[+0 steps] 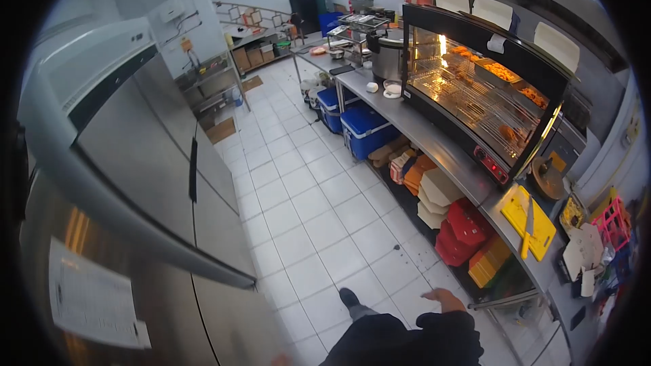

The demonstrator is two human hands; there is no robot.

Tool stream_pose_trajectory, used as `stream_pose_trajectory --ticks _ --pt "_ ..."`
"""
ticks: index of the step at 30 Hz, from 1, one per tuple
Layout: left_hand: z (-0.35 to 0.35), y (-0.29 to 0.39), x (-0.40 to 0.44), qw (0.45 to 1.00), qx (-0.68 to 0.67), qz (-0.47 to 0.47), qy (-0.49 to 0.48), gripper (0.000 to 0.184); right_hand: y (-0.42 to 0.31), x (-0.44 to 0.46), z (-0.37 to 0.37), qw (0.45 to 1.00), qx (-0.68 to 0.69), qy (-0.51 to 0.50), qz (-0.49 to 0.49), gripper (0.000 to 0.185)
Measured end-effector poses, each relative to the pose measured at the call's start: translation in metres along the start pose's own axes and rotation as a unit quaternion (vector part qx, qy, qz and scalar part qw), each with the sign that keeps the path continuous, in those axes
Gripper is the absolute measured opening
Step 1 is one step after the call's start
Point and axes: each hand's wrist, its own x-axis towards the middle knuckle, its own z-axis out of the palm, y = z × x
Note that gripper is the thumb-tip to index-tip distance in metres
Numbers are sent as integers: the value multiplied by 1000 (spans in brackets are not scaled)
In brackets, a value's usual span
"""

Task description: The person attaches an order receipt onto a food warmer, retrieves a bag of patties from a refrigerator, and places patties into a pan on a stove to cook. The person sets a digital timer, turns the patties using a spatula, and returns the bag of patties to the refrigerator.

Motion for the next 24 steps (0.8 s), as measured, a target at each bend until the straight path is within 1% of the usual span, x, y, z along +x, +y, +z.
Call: stream_pose_trajectory --ticks 1,2,3,5,6,8,11,12,14,15,16,17,18,20,21,22,24 --pt "13 25 18 995 88 2 -46 61 -27 -42 -1 998 34 10 54 85" --pt "31 47 37 982 160 17 -97 63 -47 -88 2 990 136 40 24 82" --pt "50 73 57 964 218 39 -146 65 -67 -101 7 986 162 16 23 79" --pt "92 129 100 925 293 92 -225 68 -113 -108 12 988 143 -65 16 74" --pt "108 155 122 908 319 117 -246 70 -133 -107 11 986 122 -112 10 71" --pt "123 197 162 880 357 149 -274 74 -172 -102 -3 977 76 -197 -11 66" --pt "126 256 220 859 386 172 -291 80 -248 -82 -42 964 22 -262 -44 58" --pt "122 271 240 857 388 168 -296 82 -278 -67 -59 964 1 -260 -48 56" --pt "115 303 280 855 376 143 -328 90 -347 -39 -94 975 -9 -221 -29 51" --pt "112 314 305 849 365 117 -363 98 -382 -21 -111 980 -7 -197 -13 48" --pt "112 319 322 851 352 154 -358 88 -415 -1 -134 989 1 -146 20 42" --pt "109 334 343 848 354 148 -366 85 -445 15 -154 993 62 -98 -7 44" --pt "107 352 370 841 355 138 -384 81 -474 31 -176 994 55 -94 -11 44" --pt "95 387 420 831 352 117 -415 75 -537 39 -213 976 195 4 -93 43" --pt "92 411 444 823 342 112 -439 71 -563 37 -231 964 221 22 -143 39" --pt "88 436 470 815 330 110 -463 68 -589 41 -248 954 269 2 -132 38" --pt "76 479 526 795 292 112 -520 62 -634 48 -285 956 264 -32 -125 38"
